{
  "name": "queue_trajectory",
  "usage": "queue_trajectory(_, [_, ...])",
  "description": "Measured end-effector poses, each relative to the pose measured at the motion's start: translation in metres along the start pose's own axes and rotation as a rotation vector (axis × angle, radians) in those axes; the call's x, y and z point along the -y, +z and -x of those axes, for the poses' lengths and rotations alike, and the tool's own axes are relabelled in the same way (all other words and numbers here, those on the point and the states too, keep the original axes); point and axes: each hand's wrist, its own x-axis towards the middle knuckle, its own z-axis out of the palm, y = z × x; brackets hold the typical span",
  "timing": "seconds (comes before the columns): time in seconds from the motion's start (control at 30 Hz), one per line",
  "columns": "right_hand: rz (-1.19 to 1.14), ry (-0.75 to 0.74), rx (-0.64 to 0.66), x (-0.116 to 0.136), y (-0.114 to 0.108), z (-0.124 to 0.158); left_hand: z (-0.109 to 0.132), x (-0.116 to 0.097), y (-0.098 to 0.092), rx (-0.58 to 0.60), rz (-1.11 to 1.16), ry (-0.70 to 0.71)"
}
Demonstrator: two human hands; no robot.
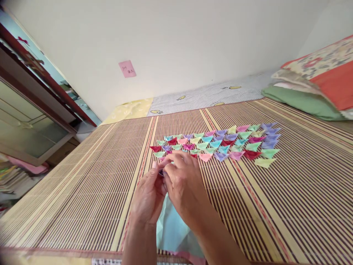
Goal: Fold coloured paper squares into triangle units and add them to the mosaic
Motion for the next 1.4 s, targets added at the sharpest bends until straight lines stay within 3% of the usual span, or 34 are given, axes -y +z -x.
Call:
queue_trajectory(0.13, [0.003, 0.034, -0.018, 0.0, 0.0, -0.001, 0.002, -0.002, 0.003, 0.022, -0.002, -0.018])
queue_trajectory(0.43, [-0.242, 0.125, 0.004, 0.0, -0.02, -0.002, -0.002, -0.002, -0.003, -0.082, 0.08, 0.011])
queue_trajectory(0.6, [-0.24, 0.162, -0.04, -0.008, -0.026, -0.003, -0.002, -0.003, -0.002, -0.054, 0.099, -0.002])
queue_trajectory(1.07, [-0.213, 0.212, -0.017, -0.002, -0.023, -0.002, -0.004, -0.001, -0.004, -0.138, 0.069, 0.021])
queue_trajectory(1.4, [-0.134, 0.107, -0.073, -0.002, -0.024, -0.002, -0.002, -0.002, -0.001, -0.132, 0.102, 0.015])
